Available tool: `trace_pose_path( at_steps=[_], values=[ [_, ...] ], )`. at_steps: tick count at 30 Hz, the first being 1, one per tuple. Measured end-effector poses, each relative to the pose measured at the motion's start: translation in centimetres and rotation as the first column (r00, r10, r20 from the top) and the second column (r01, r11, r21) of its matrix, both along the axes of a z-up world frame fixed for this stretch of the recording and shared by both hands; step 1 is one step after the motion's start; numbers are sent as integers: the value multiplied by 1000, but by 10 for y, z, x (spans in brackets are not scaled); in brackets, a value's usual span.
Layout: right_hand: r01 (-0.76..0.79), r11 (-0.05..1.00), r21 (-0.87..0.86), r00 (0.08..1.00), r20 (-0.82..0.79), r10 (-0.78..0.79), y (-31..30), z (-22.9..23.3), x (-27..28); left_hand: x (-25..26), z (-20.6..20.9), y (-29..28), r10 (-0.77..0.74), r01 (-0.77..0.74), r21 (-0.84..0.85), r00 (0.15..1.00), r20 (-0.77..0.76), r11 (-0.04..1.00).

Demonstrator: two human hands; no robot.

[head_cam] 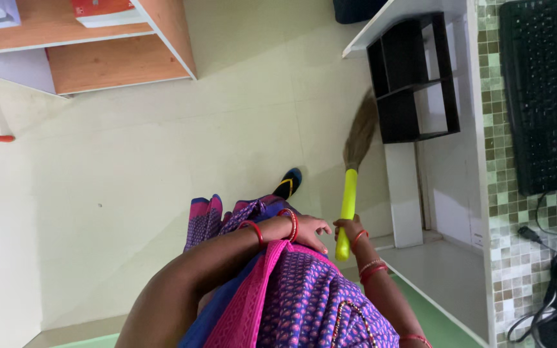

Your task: The person sweeps the floor using a broom, moving around furniture and objects including a suitcase and shelving units.

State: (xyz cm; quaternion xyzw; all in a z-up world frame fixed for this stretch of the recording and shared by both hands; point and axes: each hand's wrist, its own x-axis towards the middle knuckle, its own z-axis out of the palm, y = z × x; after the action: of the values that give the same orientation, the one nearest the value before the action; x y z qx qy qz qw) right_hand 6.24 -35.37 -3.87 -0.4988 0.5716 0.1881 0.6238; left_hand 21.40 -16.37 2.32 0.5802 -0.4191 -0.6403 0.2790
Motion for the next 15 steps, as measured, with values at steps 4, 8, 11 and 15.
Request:
trace_pose_path(
  at_steps=[4,8,11,15],
  values=[
    [-78,996,47,993,-86,82,-55,-18,38,18,-3,-52,72,-74,-131,997,-18,989],
    [-354,933,61,935,-13,355,-54,-46,77,37,-9,-76,132,-134,-119,991,-23,984],
    [-448,894,24,893,68,446,-58,-47,127,61,0,-85,71,-71,30,997,6,997],
    [-419,898,139,889,264,374,-77,3,189,94,11,-95,131,-130,-126,991,-1,984]
  ],
)
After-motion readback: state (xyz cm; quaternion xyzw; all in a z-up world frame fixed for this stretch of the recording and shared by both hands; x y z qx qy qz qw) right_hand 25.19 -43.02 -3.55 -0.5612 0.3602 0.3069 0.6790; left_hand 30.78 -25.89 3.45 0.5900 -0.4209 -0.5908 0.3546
